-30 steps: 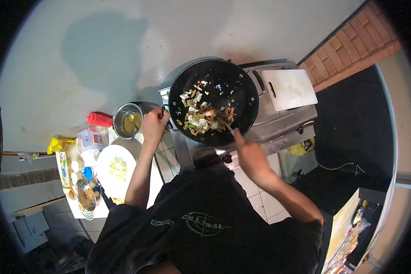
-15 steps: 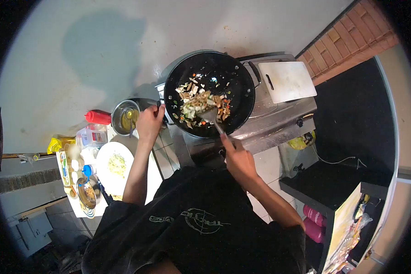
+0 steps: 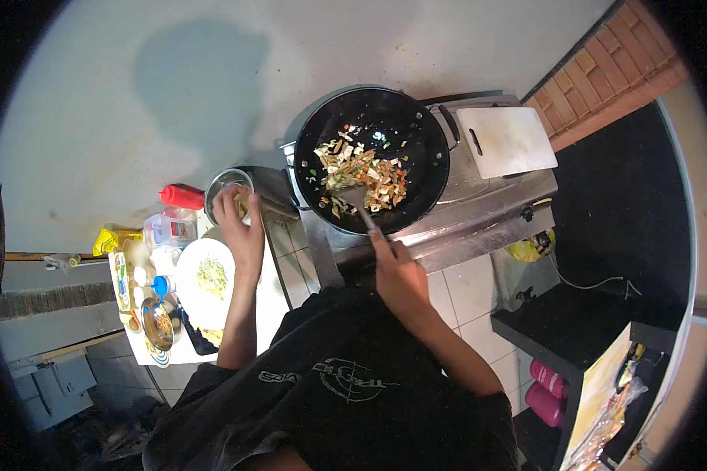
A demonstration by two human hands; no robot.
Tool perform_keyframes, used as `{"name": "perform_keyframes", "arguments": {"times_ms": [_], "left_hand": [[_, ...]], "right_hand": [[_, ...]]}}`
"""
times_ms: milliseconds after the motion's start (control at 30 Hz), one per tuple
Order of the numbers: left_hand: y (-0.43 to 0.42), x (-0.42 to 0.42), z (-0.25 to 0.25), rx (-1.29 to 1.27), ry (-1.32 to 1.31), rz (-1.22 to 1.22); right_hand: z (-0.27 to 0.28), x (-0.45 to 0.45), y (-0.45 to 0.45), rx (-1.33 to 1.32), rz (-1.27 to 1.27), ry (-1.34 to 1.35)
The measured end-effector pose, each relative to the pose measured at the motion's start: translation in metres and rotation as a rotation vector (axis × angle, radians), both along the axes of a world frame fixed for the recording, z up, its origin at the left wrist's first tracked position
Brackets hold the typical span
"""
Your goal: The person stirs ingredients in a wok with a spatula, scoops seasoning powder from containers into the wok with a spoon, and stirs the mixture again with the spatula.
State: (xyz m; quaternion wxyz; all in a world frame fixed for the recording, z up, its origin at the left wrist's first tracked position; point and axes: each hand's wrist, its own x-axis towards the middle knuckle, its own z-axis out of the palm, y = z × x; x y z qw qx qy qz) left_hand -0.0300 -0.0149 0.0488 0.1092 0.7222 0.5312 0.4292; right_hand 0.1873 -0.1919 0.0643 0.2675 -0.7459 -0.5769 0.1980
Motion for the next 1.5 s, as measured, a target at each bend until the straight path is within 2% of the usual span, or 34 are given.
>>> {"name": "perform_keyframes", "arguments": {"times_ms": [33, 100, 167, 233, 300, 333, 367, 467, 567, 633, 700, 867, 933, 1000, 1067, 1133, 1200, 1267, 1300, 1367, 1400, 1433, 1500], "left_hand": [[-0.004, -0.004, 0.0, 0.053, -0.068, 0.002], [-0.009, -0.025, -0.006, 0.178, 0.095, 0.029], [-0.016, -0.054, -0.021, -0.251, -0.068, -0.102], [-0.015, -0.059, -0.041, -0.28, -0.107, -0.083], [-0.014, -0.048, -0.049, -0.438, -0.257, 0.008], [-0.014, -0.028, -0.034, -0.406, -0.189, 0.058], [-0.008, -0.021, -0.038, -0.364, -0.125, -0.011], [0.008, 0.015, -0.025, -0.454, -0.235, -0.058], [0.032, 0.028, -0.037, -0.381, -0.228, -0.15], [0.042, 0.033, -0.039, -0.384, -0.072, -0.155], [0.042, 0.037, -0.031, -0.405, -0.056, -0.139], [0.042, 0.04, -0.033, -0.375, -0.054, -0.163], [0.047, 0.041, -0.035, -0.352, -0.032, -0.165], [0.054, 0.039, -0.031, -0.333, -0.005, -0.164], [0.06, 0.042, -0.023, -0.347, 0.115, -0.165], [0.067, 0.042, -0.023, -0.328, 0.125, -0.165], [0.074, 0.043, -0.024, -0.32, 0.154, -0.163], [0.082, 0.043, -0.027, -0.295, 0.154, -0.166], [0.084, 0.044, -0.029, -0.287, 0.152, -0.184], [0.087, 0.045, -0.028, -0.293, 0.136, -0.177], [0.088, 0.045, -0.028, -0.295, 0.126, -0.201], [0.089, 0.044, -0.029, -0.299, 0.114, -0.222], [0.09, 0.045, -0.031, -0.287, 0.115, -0.204]], "right_hand": [[-0.002, 0.006, -0.001, -0.053, -0.029, -0.029], [0.011, 0.01, -0.01, -0.015, -0.036, -0.002], [0.03, 0.01, -0.02, 0.044, -0.051, 0.022], [0.048, 0.006, -0.029, 0.043, -0.036, 0.049], [0.048, 0.001, -0.03, 0.039, -0.02, 0.077], [0.039, -0.001, -0.029, 0.003, -0.016, 0.036], [0.028, -0.002, -0.027, -0.033, -0.012, -0.006], [-0.007, 0.014, 0.002, -0.002, -0.067, -0.077], [0.028, 0.027, 0.003, 0.043, -0.038, -0.107], [0.065, 0.031, -0.01, -0.005, -0.028, -0.142], [0.084, 0.033, -0.023, -0.094, 0.001, -0.195], [0.018, 0.046, 0.013, -0.019, 0.04, -0.258], [0.021, 0.06, 0.04, -0.006, 0.029, -0.271], [0.062, 0.082, 0.057, -0.001, 0.114, -0.12], [0.106, 0.1, 0.08, 0.046, 0.149, -0.127], [0.119, 0.123, 0.121, 0.011, 0.244, -0.178], [0.092, 0.148, 0.177, 0.211, 0.379, -0.184], [0.063, 0.161, 0.241, 0.325, 0.551, -0.177], [0.044, 0.163, 0.255, 0.33, 0.557, -0.174], [0.017, 0.167, 0.273, 0.033, 0.773, -0.031], [0.019, 0.163, 0.268, -0.246, 0.714, 0.035], [0.017, 0.162, 0.267, -0.269, 0.797, 0.045], [0.039, 0.164, 0.256, -0.154, 0.952, 0.116]]}}
